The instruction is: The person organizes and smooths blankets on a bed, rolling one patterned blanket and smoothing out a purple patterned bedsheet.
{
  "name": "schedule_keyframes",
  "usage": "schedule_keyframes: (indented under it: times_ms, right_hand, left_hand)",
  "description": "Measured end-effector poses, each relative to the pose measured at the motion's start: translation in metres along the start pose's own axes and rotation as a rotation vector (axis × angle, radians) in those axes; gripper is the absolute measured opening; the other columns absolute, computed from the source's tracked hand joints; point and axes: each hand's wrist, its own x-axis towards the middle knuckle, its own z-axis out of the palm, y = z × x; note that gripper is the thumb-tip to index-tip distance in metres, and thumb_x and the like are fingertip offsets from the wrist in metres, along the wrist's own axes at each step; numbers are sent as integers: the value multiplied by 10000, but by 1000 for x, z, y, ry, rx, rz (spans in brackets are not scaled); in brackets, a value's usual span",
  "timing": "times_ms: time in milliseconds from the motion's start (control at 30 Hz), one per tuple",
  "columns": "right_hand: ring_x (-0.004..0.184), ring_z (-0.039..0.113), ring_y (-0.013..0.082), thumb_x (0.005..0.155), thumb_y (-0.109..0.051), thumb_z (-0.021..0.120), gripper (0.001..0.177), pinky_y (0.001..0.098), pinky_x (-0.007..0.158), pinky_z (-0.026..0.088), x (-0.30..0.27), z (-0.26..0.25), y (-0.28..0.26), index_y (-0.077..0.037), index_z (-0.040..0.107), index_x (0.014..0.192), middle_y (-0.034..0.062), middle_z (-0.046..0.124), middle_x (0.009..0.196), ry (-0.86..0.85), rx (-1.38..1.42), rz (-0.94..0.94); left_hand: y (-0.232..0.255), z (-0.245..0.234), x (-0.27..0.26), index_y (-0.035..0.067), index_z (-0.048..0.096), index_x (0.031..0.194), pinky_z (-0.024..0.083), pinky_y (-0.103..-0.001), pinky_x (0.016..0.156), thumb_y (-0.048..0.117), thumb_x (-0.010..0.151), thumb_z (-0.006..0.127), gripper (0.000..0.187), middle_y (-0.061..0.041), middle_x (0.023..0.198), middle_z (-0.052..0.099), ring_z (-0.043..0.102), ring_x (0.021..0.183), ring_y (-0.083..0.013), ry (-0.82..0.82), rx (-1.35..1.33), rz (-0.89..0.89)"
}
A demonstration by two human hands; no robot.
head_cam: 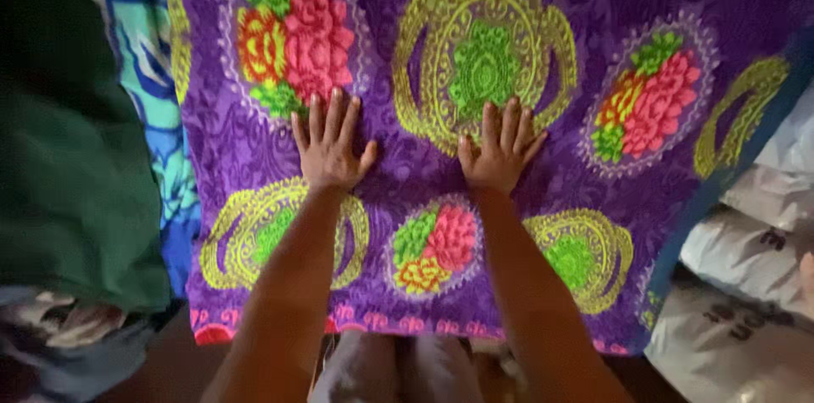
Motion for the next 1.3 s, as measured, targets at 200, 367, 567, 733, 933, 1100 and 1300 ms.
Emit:
schedule_keyframes:
  times_ms: [200,367,567,733,933,1100,1300]
  right_hand:
    - [1577,245,388,991,-565,535,680,721,1231,83,10,-5,-4,-210,504,1570,145,330,1694,55,4,-13]
    - [1552,257,381,964,-590,522,697,718,1223,89,14,1,-2,-214,514,1551,133,353,1668,54,-3,-5]
    - [1560,279,373,980,-577,494,650,705,1232,107,14,4,-1,-239,538,1533,120,387,1665,46,-35,17]
    - [1532,305,387,965,-610,490,662,716,1223,127,17,3,-1,-200,575,1479,144,415,1633,41,-24,13]
    - [1532,288,395,969,-617,491,675,726,1226,139,13,11,3,-170,584,1466,152,404,1627,18,-34,8]
    - [1521,271,417,928,-616,504,701,741,1193,132,15,13,5,-161,569,1458,185,378,1624,-89,-106,19]
    - [1509,291,434,942,-623,530,704,749,1212,143,21,8,3,-131,567,1444,198,392,1598,-31,-79,1]
  left_hand:
    - [-1,3,15,280,410,1596,87,-653,1250,652,895,554,807,-43,1701,286,227,1561,-354,97,-24,7]
    - [-2,6,20,286,418,1583,102,-650,1234,643,873,572,810,-38,1688,306,246,1552,-345,90,8,-9]
    - [-1,7,19,276,430,1579,110,-655,1237,633,875,577,803,-38,1681,314,245,1551,-345,104,-2,-5]
    - [-2,6,20,291,427,1568,104,-657,1240,641,861,577,803,-37,1674,318,234,1551,-347,70,-6,-20]
    - [-4,12,18,298,434,1560,101,-670,1223,670,834,570,827,-40,1653,346,251,1524,-373,-44,2,-50]
    - [-5,16,19,307,445,1549,112,-671,1222,691,841,560,814,-44,1647,357,268,1521,-372,-77,-2,-55]
    - [-8,18,18,317,442,1551,117,-686,1213,704,849,537,808,-51,1639,366,270,1511,-385,-33,-11,-17]
